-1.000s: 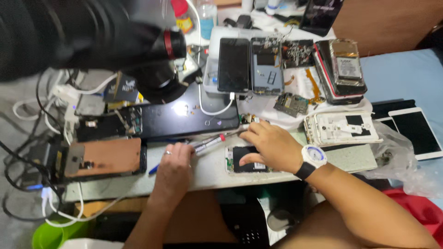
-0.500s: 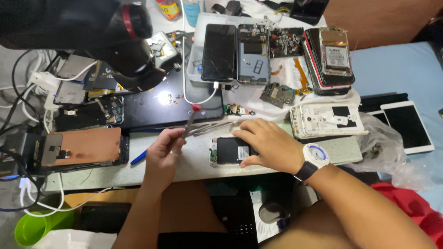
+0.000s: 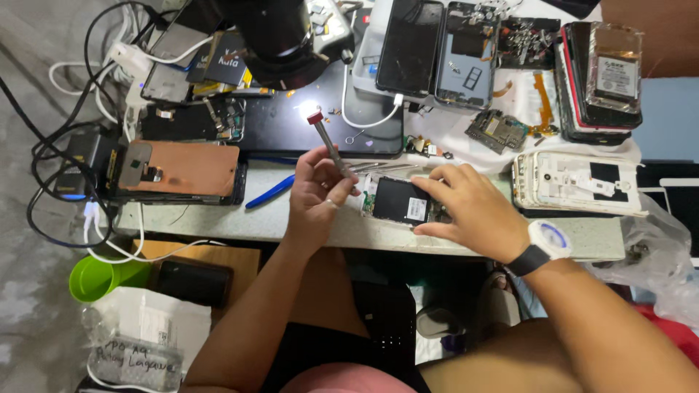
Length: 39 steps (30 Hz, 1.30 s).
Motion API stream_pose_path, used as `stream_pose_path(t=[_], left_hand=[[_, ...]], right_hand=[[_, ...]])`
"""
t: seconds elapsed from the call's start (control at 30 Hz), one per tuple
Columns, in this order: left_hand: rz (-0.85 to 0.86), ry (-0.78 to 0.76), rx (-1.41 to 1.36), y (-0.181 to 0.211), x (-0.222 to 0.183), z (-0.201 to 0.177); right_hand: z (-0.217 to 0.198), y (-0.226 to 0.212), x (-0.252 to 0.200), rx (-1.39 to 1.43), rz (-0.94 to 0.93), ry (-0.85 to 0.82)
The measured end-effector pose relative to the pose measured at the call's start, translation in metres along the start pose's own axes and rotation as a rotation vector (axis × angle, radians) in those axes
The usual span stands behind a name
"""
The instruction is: The person is repairing a mobile phone motherboard. They use a screwdriver to remove screws and a pair of pliers to disconnect a ribbon cable, then lift the motherboard out of the phone casing.
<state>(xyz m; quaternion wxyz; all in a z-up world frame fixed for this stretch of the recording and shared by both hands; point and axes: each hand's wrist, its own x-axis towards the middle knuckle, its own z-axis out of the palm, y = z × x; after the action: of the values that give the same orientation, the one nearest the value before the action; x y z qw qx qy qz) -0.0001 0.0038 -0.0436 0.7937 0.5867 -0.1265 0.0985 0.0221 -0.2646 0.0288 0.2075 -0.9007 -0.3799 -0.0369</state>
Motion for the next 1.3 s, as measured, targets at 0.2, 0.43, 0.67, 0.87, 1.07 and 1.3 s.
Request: stream_pose_path(t=[0.2,0.43,0.67,0.87,1.07,1.3], left_hand=[[0.001,-0.057,-0.093,-0.011,0.008,0.024],[0.038,0.059,-0.151,-0.021,0.017,0.031],[0.036,0.164,-0.070,-0.020,0.006,0.033],[0.008,0.164,-0.087,-0.017,0.008,0.032],[-0.005,0.118,-0.126,-0.015,0.007,0.030],[-0.061,0.080,-0.140,-0.012,0.008,0.032]], right_hand=[[-0.017,0.011,-0.004,0.286,0.163,0.054],[-0.032,0.026,-0.015,0.291,0.257,0.141],[-0.011,0.025,-0.022,0.186,0.150,-0.074],[-0.008,0.026,-0.023,0.168,0.218,-0.095],[-0.009,0.022,-0.020,0.223,0.216,-0.057],[-0.007,0.024,-0.023,0.191,0.263,-0.081]])
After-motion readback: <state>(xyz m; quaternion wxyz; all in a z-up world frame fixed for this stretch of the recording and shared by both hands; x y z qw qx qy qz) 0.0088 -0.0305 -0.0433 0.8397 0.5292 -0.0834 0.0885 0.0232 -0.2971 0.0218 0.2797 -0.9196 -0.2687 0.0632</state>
